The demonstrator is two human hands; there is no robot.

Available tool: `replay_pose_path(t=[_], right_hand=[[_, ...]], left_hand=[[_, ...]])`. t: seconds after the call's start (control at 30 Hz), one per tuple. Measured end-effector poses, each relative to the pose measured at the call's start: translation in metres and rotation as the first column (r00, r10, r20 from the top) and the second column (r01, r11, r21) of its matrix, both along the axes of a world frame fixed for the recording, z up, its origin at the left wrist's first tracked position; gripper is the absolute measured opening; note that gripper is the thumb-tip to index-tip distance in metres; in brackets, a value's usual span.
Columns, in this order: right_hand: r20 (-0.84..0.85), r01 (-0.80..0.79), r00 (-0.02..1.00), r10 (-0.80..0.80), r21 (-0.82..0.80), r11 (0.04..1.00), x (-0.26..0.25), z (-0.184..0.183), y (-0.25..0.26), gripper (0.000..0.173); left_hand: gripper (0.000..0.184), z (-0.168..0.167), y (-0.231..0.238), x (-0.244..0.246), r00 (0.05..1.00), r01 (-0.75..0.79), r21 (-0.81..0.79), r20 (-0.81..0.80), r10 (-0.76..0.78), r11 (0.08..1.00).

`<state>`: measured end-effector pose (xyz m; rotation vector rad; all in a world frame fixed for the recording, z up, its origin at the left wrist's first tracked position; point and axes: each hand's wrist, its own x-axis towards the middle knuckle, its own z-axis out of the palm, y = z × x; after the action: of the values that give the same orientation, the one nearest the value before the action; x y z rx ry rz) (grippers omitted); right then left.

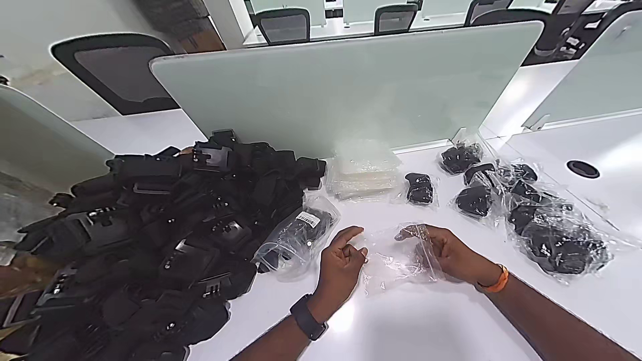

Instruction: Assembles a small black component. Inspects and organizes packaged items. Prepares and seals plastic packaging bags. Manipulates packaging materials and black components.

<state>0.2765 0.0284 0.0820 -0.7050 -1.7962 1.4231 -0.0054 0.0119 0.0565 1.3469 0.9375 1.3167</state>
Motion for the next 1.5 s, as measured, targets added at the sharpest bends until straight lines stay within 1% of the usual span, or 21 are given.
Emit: replay_pose_path(t=[0.03,0.1,0.2,0.3,0.4,0.47,0.53,0.67,0.77,0.83,0.9,0.93,0.97,1.0,1.03,1.13,1.23,1.33,1.4,1.47,1.5], right_hand=[[0.004,0.006,1.000,-0.006,0.003,1.000,0.000,0.000,0.000,0.052],[0.003,0.018,1.000,-0.018,0.007,1.000,0.001,0.001,0.001,0.057],[-0.011,0.037,0.999,-0.036,0.026,0.999,0.001,0.000,0.003,0.060],[-0.025,0.060,0.998,-0.059,0.046,0.997,0.003,-0.001,0.003,0.056],[-0.010,0.104,0.995,-0.104,0.089,0.991,0.003,0.000,0.002,0.048],[-0.007,0.109,0.994,-0.109,0.122,0.987,0.004,0.000,0.003,0.048],[-0.005,0.092,0.996,-0.092,0.134,0.987,0.004,0.000,0.003,0.047],[0.011,0.062,0.998,-0.064,0.121,0.991,0.004,-0.004,0.002,0.036],[0.037,0.048,0.998,-0.052,0.111,0.993,0.004,-0.006,0.003,0.028],[-0.020,0.083,0.996,-0.082,0.018,0.996,0.004,-0.008,0.003,0.040],[-0.070,0.130,0.988,-0.138,-0.099,0.987,0.004,-0.008,0.004,0.057],[-0.087,0.160,0.981,-0.172,-0.128,0.979,0.002,-0.008,0.003,0.060],[-0.098,0.192,0.973,-0.207,-0.143,0.971,-0.001,-0.006,0.002,0.056],[-0.091,0.230,0.966,-0.243,-0.139,0.963,-0.004,-0.005,0.000,0.047],[-0.078,0.286,0.951,-0.298,-0.137,0.948,-0.009,-0.002,-0.002,0.041],[-0.073,0.473,0.869,-0.490,-0.174,0.864,-0.019,0.000,-0.003,0.045],[-0.070,0.563,0.813,-0.579,-0.161,0.810,-0.015,0.001,0.002,0.041],[-0.073,0.585,0.795,-0.602,-0.169,0.793,-0.013,0.001,0.004,0.039],[-0.065,0.575,0.802,-0.593,-0.180,0.798,-0.013,0.002,0.004,0.038],[-0.040,0.521,0.842,-0.539,-0.201,0.829,-0.009,0.007,0.005,0.038],[-0.006,0.459,0.882,-0.471,-0.212,0.863,-0.005,0.011,0.004,0.037]], left_hand=[[0.056,0.002,0.000,-0.001,1.000,0.023,-0.014,-0.010,-0.023,1.000],[0.068,0.005,0.000,0.000,0.999,0.040,-0.025,0.003,-0.040,0.999],[0.074,0.007,-0.002,0.002,0.998,0.032,-0.002,0.056,-0.032,0.999],[0.058,0.004,-0.002,0.004,0.993,-0.008,0.008,0.115,0.007,1.000],[0.033,0.003,-0.002,0.003,0.993,0.007,-0.012,0.114,-0.006,1.000],[0.017,0.000,-0.002,0.002,0.994,0.034,-0.020,0.103,-0.032,0.999],[0.013,-0.003,-0.001,0.001,0.993,0.073,-0.015,0.093,-0.071,0.997],[0.025,-0.003,0.000,-0.002,0.996,0.089,0.024,-0.017,-0.089,0.996],[0.045,0.000,-0.002,-0.001,0.995,0.096,0.016,-0.032,-0.096,0.995],[0.057,0.002,-0.004,0.000,0.993,0.106,-0.022,-0.045,-0.107,0.994],[0.064,0.002,-0.005,0.000,0.988,0.127,-0.034,-0.089,-0.129,0.991],[0.066,0.001,-0.004,0.000,0.982,0.143,-0.038,-0.118,-0.147,0.989],[0.069,0.002,-0.005,0.000,0.975,0.160,-0.042,-0.152,-0.165,0.986],[0.070,0.002,-0.005,-0.001,0.966,0.177,-0.041,-0.181,-0.182,0.983],[0.071,0.002,-0.005,0.000,0.960,0.191,-0.035,-0.203,-0.194,0.981],[0.073,-0.001,-0.005,0.000,0.956,0.191,0.007,-0.226,-0.185,0.982],[0.073,-0.002,-0.005,0.001,0.963,0.155,0.023,-0.227,-0.146,0.988],[0.073,-0.002,-0.005,0.002,0.962,0.143,-0.009,-0.233,-0.141,0.990],[0.071,-0.003,-0.005,0.002,0.973,0.120,-0.009,-0.199,-0.120,0.993],[0.068,-0.004,-0.005,0.002,0.984,0.083,0.043,-0.161,-0.076,0.996],[0.066,-0.004,-0.004,0.001,0.988,0.072,0.085,-0.140,-0.059,0.994]])
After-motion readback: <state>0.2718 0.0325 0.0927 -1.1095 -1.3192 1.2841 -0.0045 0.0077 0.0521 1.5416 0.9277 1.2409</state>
